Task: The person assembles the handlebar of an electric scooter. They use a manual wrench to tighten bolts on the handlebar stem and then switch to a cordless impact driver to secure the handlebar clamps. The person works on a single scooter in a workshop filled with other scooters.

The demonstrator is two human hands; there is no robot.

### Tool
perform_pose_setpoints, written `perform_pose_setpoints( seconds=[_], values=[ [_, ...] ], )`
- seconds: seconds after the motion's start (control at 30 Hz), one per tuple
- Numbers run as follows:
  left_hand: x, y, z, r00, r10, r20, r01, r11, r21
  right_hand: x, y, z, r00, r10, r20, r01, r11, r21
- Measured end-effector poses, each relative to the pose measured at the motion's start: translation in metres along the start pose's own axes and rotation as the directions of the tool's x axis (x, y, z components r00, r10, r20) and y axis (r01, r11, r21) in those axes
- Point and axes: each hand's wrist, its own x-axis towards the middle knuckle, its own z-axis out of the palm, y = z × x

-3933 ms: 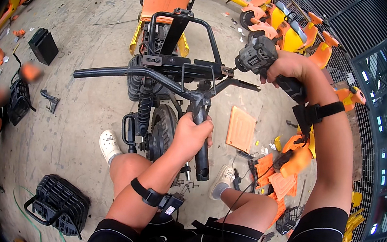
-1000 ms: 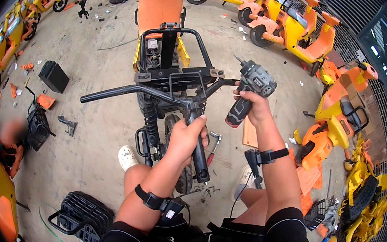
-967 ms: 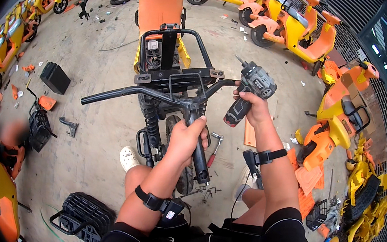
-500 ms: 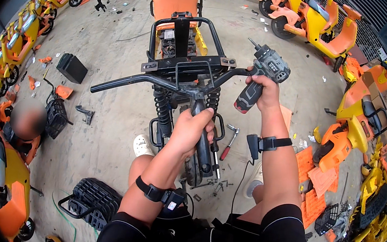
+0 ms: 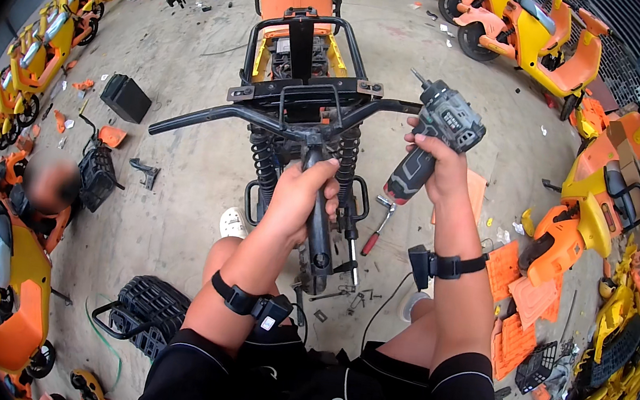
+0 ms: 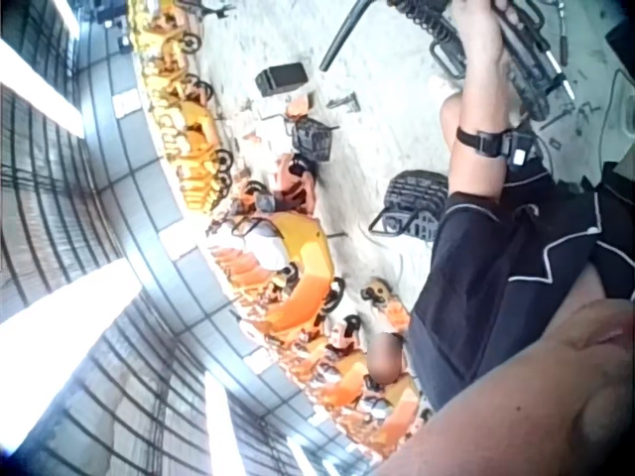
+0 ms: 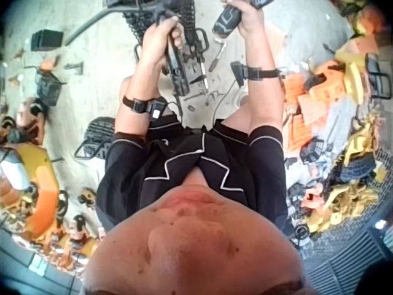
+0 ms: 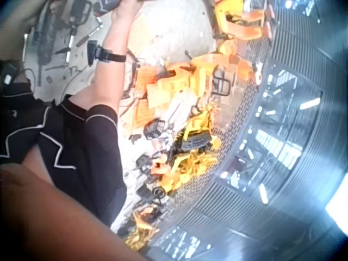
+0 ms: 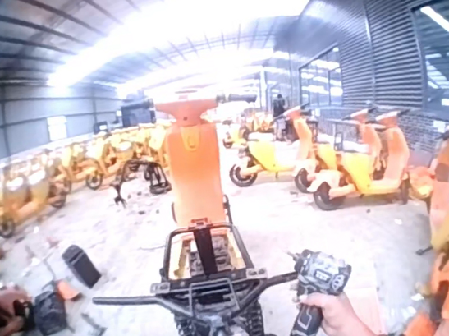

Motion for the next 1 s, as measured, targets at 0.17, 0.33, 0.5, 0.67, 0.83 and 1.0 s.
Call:
perform_pose_setpoints(
  seconds=[0.17,0.33,0.5,0.67,0.83,1.0],
  values=[
    [-0.001,0.000,0.003,1.000,0.016,0.015,-0.015,1.000,-0.018,-0.010,0.001,0.005,0.998,-0.062,-0.027,0.062,0.998,0.000],
    [-0.001,-0.001,0.004,1.000,0.012,-0.014,-0.012,1.000,0.013,0.016,-0.011,0.014,0.970,-0.243,-0.027,0.199,0.849,-0.489],
    [-0.001,0.000,0.005,1.000,0.013,0.017,-0.014,1.000,0.010,0.048,-0.045,0.036,0.936,-0.327,0.129,0.262,0.406,-0.875],
    [-0.003,0.003,0.005,1.000,-0.013,-0.002,0.013,0.999,-0.041,0.069,-0.050,0.058,0.948,-0.191,0.253,0.290,0.197,-0.937],
    [-0.001,-0.001,0.005,0.999,0.011,0.040,-0.007,0.996,-0.088,0.077,-0.049,0.060,0.956,-0.151,0.251,0.277,0.183,-0.943],
    [0.000,-0.003,0.006,0.999,0.023,0.025,-0.020,0.994,-0.110,0.077,-0.042,0.056,0.941,-0.219,0.257,0.302,0.209,-0.930]
  ],
)
